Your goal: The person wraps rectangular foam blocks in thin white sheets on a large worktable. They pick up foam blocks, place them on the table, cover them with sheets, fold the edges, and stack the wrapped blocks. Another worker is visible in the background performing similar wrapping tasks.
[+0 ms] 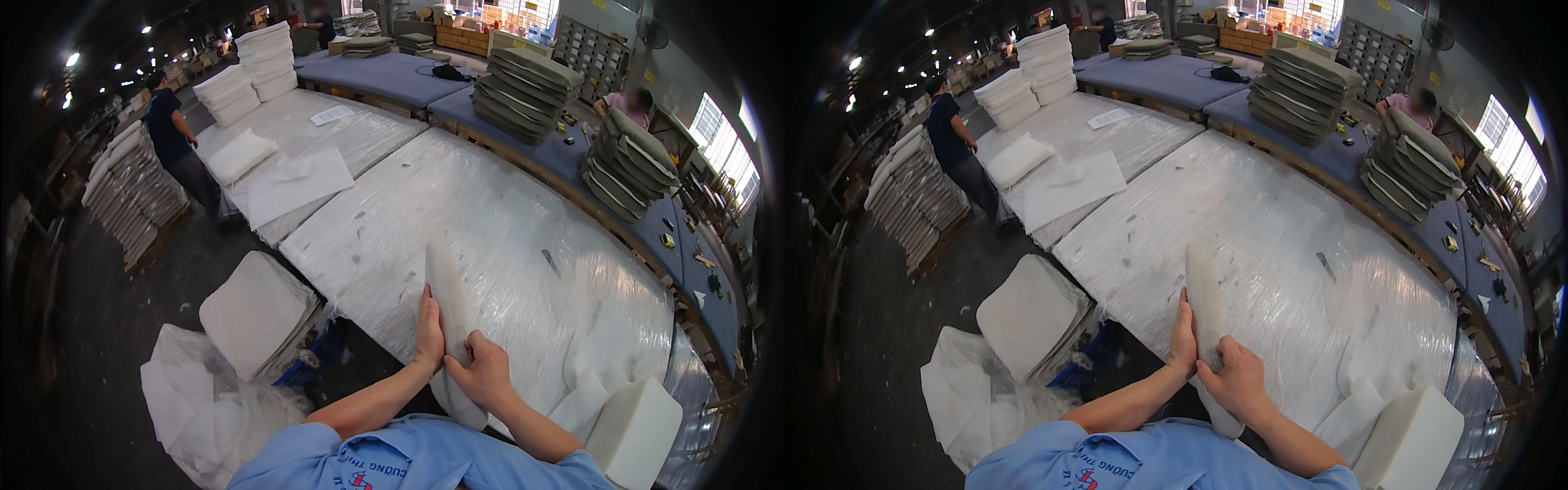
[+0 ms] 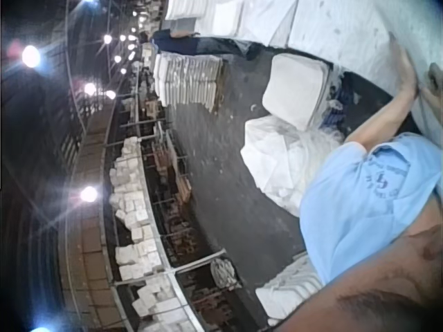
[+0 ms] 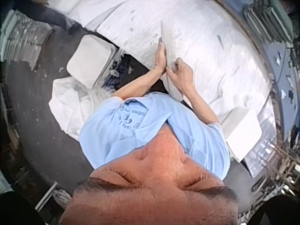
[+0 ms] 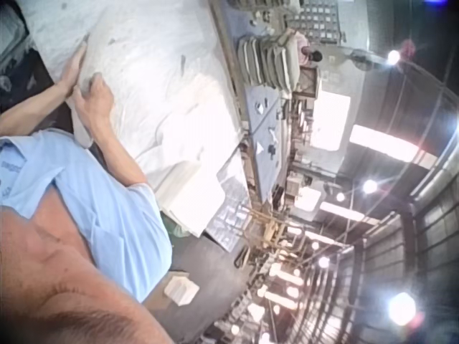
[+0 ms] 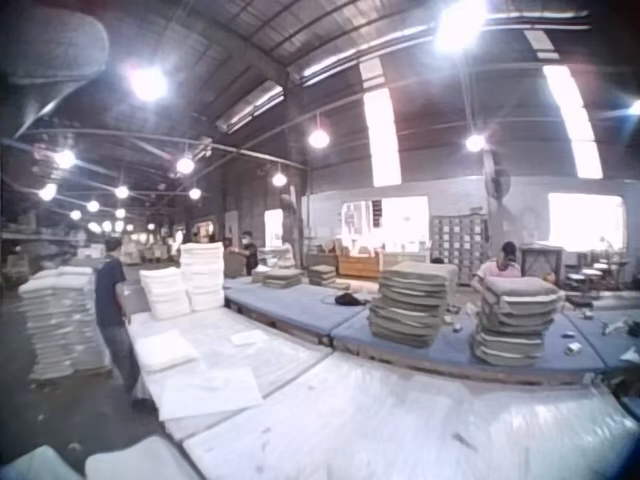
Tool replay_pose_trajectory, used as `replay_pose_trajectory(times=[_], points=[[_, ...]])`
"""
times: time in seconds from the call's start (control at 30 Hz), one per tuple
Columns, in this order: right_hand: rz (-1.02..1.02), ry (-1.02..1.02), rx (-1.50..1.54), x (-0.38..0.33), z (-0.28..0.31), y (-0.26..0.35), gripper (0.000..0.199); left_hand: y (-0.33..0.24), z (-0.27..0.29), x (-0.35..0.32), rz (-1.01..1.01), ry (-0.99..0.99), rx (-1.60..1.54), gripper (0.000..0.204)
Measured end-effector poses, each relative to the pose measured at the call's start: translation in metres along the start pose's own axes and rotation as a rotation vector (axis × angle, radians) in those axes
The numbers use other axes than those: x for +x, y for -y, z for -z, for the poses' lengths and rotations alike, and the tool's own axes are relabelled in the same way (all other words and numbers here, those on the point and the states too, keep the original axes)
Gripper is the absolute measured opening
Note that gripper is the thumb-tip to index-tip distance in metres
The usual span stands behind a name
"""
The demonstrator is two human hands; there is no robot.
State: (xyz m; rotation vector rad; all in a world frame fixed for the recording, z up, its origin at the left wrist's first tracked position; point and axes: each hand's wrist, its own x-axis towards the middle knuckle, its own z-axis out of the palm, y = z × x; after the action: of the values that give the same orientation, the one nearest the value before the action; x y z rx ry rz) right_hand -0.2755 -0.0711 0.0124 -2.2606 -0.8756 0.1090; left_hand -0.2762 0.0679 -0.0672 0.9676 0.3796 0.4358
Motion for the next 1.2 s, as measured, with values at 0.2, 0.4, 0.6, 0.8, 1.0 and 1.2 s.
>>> replay_pose_trajectory(times=[0.2, 0.4, 0.6, 0.8, 1.0, 1.2], points=[[-0.109, -0.026, 0.224, 0.008, -0.015, -0.009, 0.03, -0.001, 0.017, 0.005, -0.046, 0.077, 0.02, 0.069], [-0.226, -0.026, 0.834, 0.086, -0.042, -0.059, 0.06, 0.003, 0.021, 0.022, -0.069, 0.139, 0.051, 0.069], [-0.214, 0.167, 0.872, 0.138, -0.057, -0.049, 0.068, -0.018, 0.009, 0.062, -0.06, 0.085, 0.069, 0.07], [-0.167, 0.123, 0.949, 0.129, -0.064, -0.078, 0.076, -0.009, -0.016, 0.069, -0.007, 0.066, 0.178, 0.071], [-0.162, 0.12, 1.044, 0.131, -0.068, -0.077, 0.082, 0.007, -0.012, 0.09, -0.162, -0.016, 0.51, 0.07], [-0.207, 0.244, 1.077, 0.172, -0.052, -0.105, 0.077, 0.007, 0.011, 0.11, 0.024, 0.143, 0.007, 0.069]])
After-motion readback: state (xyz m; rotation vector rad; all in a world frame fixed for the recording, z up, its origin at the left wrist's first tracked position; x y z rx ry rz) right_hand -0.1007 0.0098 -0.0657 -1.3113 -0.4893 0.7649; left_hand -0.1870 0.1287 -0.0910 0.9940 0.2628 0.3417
